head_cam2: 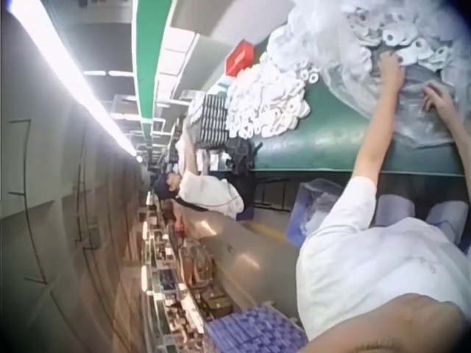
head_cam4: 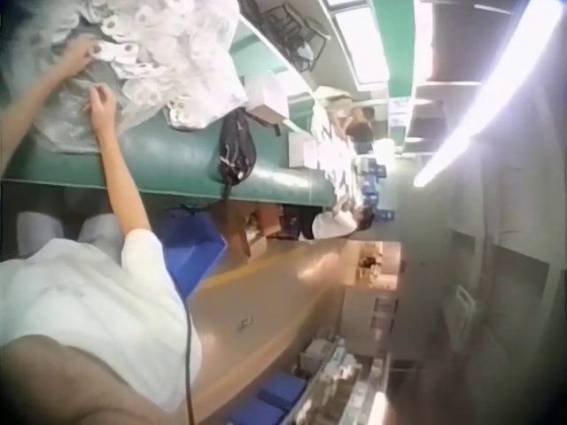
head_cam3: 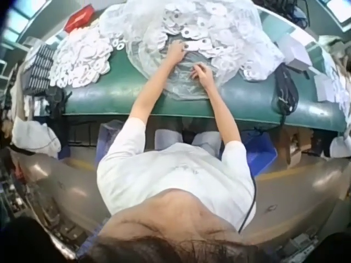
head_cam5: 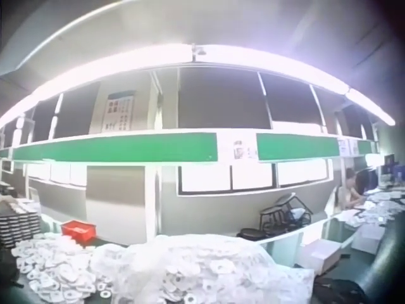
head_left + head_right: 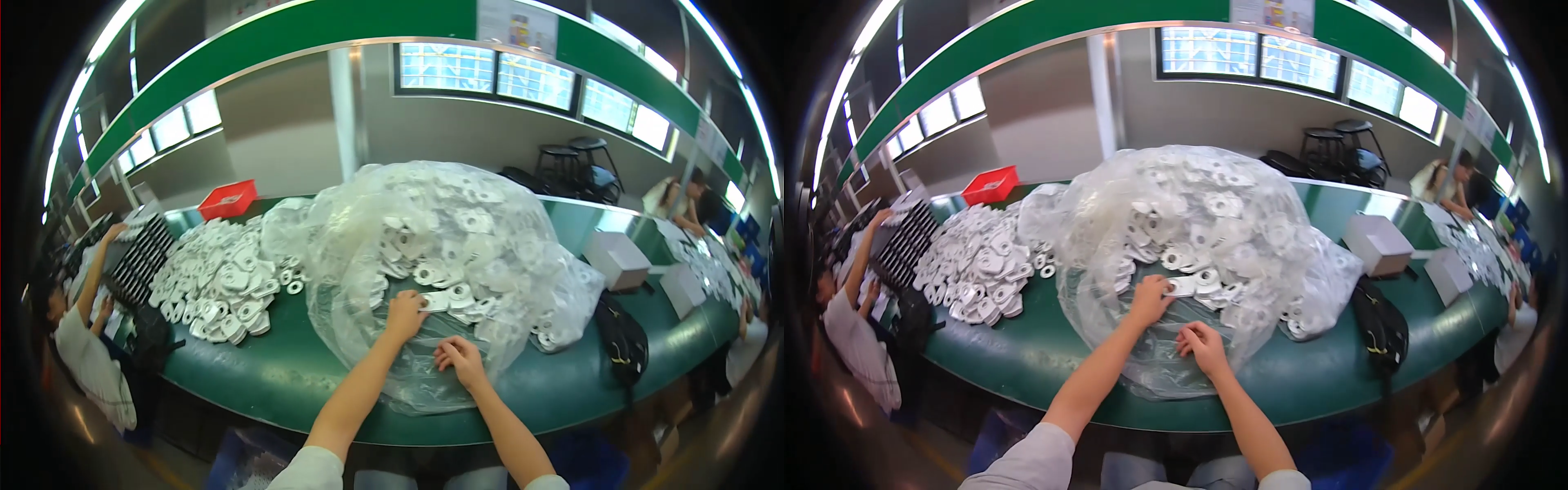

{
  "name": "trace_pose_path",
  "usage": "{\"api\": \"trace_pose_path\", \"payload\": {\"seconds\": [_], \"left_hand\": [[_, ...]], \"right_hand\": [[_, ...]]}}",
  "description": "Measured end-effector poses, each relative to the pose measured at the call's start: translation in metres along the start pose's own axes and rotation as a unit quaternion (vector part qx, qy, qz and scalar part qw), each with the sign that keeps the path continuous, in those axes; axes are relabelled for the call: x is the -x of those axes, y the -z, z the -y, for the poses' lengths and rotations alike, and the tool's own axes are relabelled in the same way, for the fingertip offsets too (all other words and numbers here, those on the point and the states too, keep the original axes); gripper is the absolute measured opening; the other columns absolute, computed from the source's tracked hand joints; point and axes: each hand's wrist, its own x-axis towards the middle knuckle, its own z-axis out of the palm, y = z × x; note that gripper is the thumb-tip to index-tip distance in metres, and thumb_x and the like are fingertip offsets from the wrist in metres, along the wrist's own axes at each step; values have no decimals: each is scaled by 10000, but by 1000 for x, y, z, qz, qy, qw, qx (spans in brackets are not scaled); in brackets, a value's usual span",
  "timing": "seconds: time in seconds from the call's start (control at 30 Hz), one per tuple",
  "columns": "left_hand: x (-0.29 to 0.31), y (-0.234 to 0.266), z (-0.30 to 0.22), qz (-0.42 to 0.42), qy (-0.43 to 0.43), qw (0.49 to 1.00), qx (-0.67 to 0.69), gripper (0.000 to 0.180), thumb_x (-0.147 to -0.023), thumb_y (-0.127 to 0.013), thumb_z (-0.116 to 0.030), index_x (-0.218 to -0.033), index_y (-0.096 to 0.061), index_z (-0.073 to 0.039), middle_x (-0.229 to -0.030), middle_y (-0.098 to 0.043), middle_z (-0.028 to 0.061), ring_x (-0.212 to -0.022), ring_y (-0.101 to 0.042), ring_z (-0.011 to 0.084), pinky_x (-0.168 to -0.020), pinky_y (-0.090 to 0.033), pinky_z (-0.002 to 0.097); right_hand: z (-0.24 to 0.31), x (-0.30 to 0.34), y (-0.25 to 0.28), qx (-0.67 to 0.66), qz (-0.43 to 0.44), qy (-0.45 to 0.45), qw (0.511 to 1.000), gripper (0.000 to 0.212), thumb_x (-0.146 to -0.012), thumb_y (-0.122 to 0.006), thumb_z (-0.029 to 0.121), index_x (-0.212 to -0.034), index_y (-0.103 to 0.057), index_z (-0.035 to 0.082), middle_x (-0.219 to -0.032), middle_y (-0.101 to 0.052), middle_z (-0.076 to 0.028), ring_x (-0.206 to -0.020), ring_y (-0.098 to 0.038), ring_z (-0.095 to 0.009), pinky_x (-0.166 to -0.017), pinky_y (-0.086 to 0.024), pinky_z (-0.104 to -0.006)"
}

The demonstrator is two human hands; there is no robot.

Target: The recorder is assembling small white plastic circular components by fitting multiple parts together at a green factory workbench.

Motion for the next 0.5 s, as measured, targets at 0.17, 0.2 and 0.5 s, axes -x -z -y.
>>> {"api": "trace_pose_path", "payload": {"seconds": [0.17,0.2,0.5], "left_hand": [[24,27,-4,-74,-7,989,125,241,-672,-735,-67,-884,-622,-54,-1117,-574,125,-1037,-545,333,-872,-441,399],[33,39,-12,-52,-64,990,117,243,-674,-734,-69,-887,-618,-56,-1139,-569,128,-1047,-542,330,-878,-439,396],[22,15,-164,86,-216,963,140,248,-720,-678,-66,-965,-639,-54,-1018,-609,127,-937,-582,313,-798,-475,383]], "right_hand": [[3,-5,-14,-120,-109,46,986,398,-932,-532,150,-1263,-403,-32,-971,-626,-151,-755,-644,-204,-597,-553,-303],[7,-4,-16,-167,-164,70,970,459,-935,-529,160,-1317,-355,-26,-993,-625,-153,-776,-648,-219,-616,-566,-320],[-57,-25,26,-198,-147,198,949,197,-927,-522,123,-1093,-558,26,-982,-612,-70,-839,-629,-152,-594,-552,-281]]}}
